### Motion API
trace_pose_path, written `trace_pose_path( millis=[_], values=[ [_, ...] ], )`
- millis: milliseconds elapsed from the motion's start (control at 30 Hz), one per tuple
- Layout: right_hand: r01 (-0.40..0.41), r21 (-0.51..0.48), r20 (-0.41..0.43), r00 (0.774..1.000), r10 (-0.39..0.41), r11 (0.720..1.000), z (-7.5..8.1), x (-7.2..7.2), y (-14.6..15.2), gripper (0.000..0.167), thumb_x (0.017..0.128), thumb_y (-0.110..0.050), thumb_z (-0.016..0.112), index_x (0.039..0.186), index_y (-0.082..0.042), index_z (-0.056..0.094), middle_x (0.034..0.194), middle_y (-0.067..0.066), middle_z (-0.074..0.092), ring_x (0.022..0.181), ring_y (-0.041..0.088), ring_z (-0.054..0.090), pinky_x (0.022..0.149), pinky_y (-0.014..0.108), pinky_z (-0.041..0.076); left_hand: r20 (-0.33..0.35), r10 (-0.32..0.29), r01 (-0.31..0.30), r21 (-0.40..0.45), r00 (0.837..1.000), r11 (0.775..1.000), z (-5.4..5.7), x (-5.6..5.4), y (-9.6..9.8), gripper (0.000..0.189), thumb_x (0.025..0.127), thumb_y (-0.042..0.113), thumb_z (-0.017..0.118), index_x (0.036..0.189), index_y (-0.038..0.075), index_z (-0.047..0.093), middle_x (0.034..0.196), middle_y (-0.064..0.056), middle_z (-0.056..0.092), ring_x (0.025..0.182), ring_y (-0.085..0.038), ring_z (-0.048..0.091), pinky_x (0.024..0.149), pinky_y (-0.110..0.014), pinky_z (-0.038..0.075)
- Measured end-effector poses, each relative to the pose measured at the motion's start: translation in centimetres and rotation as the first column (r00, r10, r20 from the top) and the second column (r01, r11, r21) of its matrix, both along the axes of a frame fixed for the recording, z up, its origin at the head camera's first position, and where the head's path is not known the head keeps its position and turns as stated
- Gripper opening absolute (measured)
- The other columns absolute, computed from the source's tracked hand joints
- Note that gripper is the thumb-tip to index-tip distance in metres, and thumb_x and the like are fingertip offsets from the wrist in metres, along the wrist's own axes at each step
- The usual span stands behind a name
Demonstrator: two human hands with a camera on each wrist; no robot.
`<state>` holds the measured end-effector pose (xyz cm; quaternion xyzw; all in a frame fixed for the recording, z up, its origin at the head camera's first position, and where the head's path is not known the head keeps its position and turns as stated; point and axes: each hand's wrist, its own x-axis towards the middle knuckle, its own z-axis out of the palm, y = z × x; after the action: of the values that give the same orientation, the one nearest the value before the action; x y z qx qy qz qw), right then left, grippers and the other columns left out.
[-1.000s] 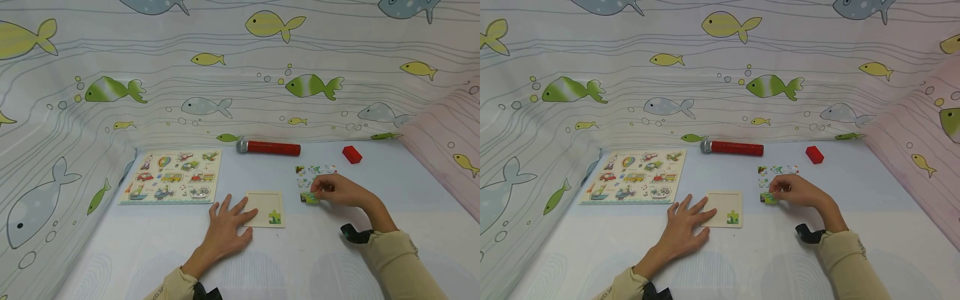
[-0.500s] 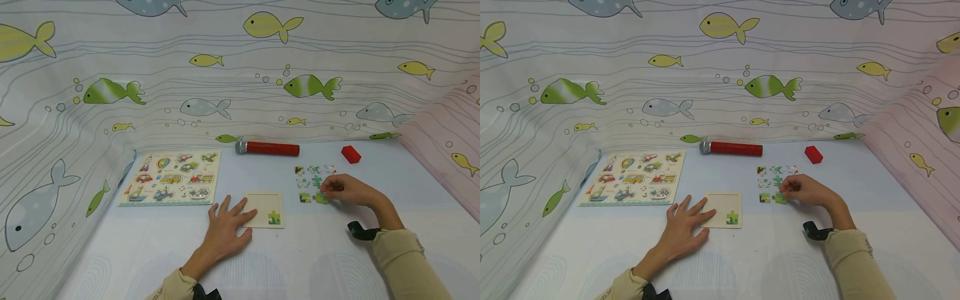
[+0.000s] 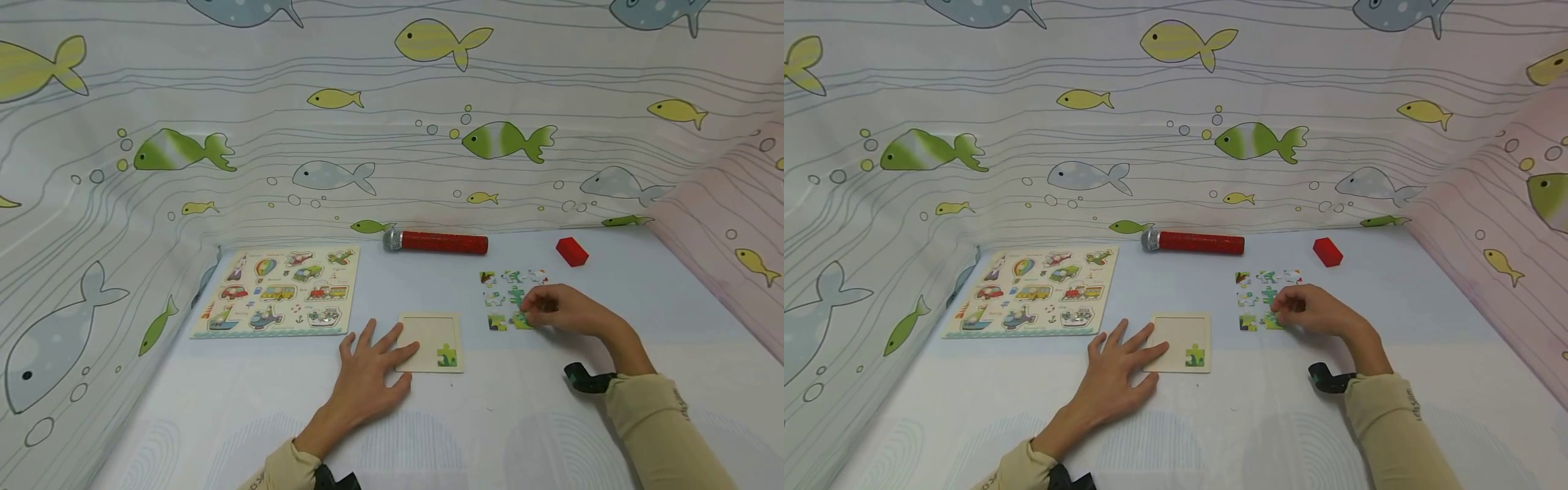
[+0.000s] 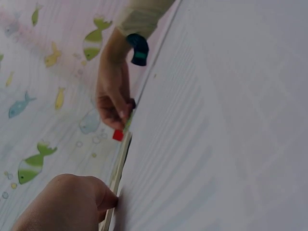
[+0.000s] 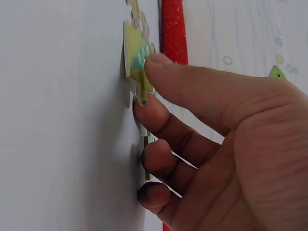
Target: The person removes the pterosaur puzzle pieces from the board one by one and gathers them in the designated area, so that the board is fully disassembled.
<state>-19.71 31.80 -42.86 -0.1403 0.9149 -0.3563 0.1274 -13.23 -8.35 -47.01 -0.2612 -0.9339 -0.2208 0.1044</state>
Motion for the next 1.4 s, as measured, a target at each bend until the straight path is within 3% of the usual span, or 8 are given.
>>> trace_pose_path(
  millis=[333, 567, 1067, 1400],
  values=[
    [-0.005, 0.056, -0.067, 0.998, 0.009, 0.998, -0.1, 0.2, -0.9, 0.030, 0.081, -0.024, 0.086, 0.107, -0.017, 0.074, 0.099, 0.002, 0.063, 0.090, 0.019, 0.051, 0.072, 0.023, 0.044, 0.001, 0.001, -0.001, 0.006, 1.000, 1.000, 0.0, 0.1, -0.2, 0.045, 0.087, 0.037, 0.068, 0.132, 0.036, 0.069, 0.153, 0.002, 0.054, 0.149, -0.047, 0.035, 0.111, -0.072, 0.019],
    [-0.035, 0.036, -0.082, 0.996, 0.038, 0.999, 0.0, 0.5, -1.5, 0.030, 0.082, -0.019, 0.085, 0.110, -0.016, 0.075, 0.099, 0.003, 0.061, 0.085, 0.018, 0.049, 0.070, 0.024, 0.043, -0.014, -0.002, 0.002, 0.000, 1.000, 1.000, -0.1, 0.1, -0.2, 0.045, 0.087, 0.037, 0.067, 0.132, 0.036, 0.069, 0.153, 0.001, 0.055, 0.148, -0.047, 0.036, 0.110, -0.073, 0.019],
    [-0.008, 0.052, -0.144, 0.989, 0.015, 0.999, 0.2, 0.5, -1.8, 0.031, 0.081, -0.022, 0.087, 0.110, -0.017, 0.076, 0.092, 0.000, 0.061, 0.079, 0.013, 0.050, 0.068, 0.023, 0.043, -0.018, 0.001, -0.001, 0.010, 1.000, 1.000, 0.0, 0.1, -0.1, 0.040, 0.090, 0.038, 0.066, 0.131, 0.036, 0.070, 0.153, 0.002, 0.055, 0.148, -0.047, 0.036, 0.111, -0.073, 0.021],
    [-0.082, -0.026, -0.172, 0.982, 0.077, 0.996, -0.3, 0.2, -4.7, 0.027, 0.084, -0.019, 0.084, 0.109, -0.016, 0.075, 0.090, -0.001, 0.063, 0.075, 0.012, 0.052, 0.066, 0.023, 0.045, -0.019, 0.002, -0.002, 0.016, 1.000, 1.000, -0.3, -0.1, -0.1, 0.039, 0.092, 0.039, 0.066, 0.131, 0.036, 0.070, 0.153, 0.001, 0.055, 0.148, -0.047, 0.036, 0.110, -0.073, 0.021]
  ],
)
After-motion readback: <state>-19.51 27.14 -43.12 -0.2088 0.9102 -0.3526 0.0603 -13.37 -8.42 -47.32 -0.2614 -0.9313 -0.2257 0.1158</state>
